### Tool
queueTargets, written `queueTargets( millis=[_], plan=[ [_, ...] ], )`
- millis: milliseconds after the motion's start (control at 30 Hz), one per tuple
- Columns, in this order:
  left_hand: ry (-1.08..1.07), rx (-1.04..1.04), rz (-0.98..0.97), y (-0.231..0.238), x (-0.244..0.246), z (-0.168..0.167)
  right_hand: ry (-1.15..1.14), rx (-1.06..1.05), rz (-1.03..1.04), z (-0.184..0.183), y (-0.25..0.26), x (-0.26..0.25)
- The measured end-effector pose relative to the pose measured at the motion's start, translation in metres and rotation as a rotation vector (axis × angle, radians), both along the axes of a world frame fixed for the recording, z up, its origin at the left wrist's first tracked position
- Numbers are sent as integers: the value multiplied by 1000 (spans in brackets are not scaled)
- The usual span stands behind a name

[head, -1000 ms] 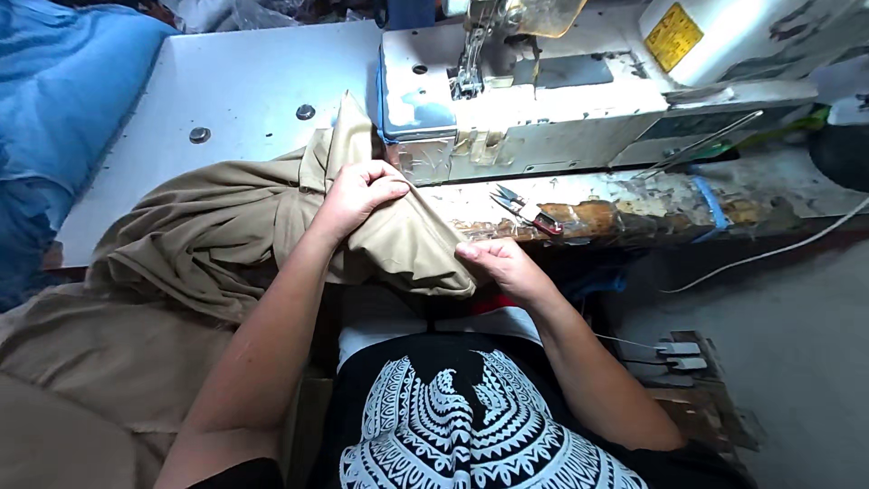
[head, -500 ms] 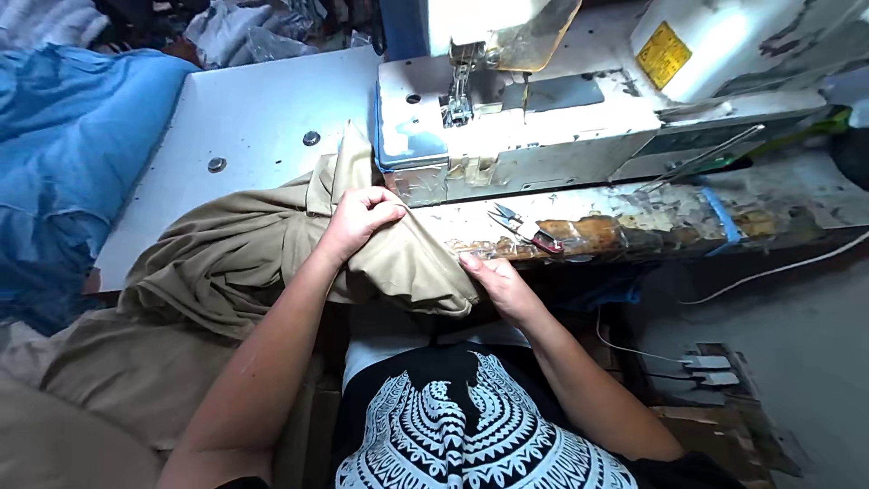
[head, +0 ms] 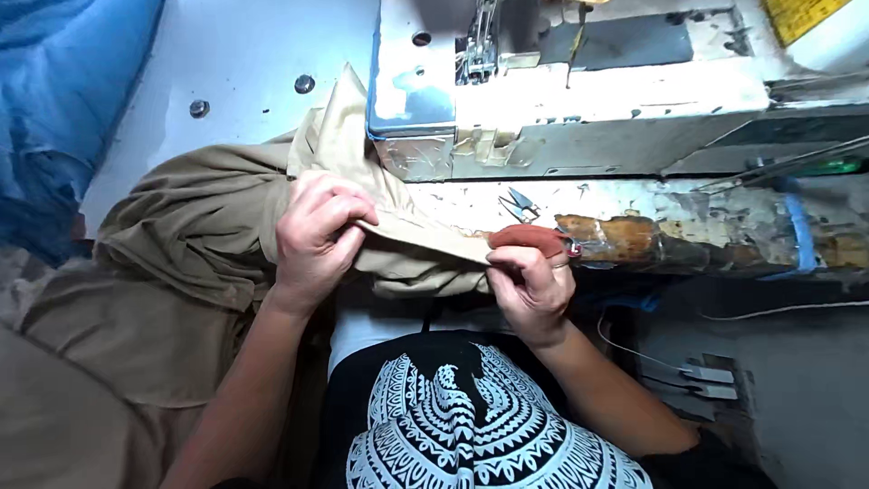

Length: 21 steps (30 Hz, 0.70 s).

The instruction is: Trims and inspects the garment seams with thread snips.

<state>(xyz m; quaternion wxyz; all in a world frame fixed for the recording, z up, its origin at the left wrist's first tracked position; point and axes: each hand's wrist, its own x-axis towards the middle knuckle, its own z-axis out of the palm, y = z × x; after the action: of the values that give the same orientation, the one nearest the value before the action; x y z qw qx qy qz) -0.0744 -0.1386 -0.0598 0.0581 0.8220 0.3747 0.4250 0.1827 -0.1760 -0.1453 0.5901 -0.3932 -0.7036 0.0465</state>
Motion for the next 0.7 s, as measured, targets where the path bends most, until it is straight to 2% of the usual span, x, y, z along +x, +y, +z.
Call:
queueTargets(
  millis=[100, 200, 567, 700],
  plan=[
    [40, 55, 230, -13, -11, -34, -96, 132, 30, -17, 20, 3],
    [-65, -9, 287, -18, -14, -62, -169, 169, 97, -23, 26, 6],
    [-230, 15, 409, -21, 8, -73, -176, 88, 158, -17, 25, 13],
    [-179, -225, 365, -29, -2, -54, -155, -94, 183, 1, 23, 15]
  ],
)
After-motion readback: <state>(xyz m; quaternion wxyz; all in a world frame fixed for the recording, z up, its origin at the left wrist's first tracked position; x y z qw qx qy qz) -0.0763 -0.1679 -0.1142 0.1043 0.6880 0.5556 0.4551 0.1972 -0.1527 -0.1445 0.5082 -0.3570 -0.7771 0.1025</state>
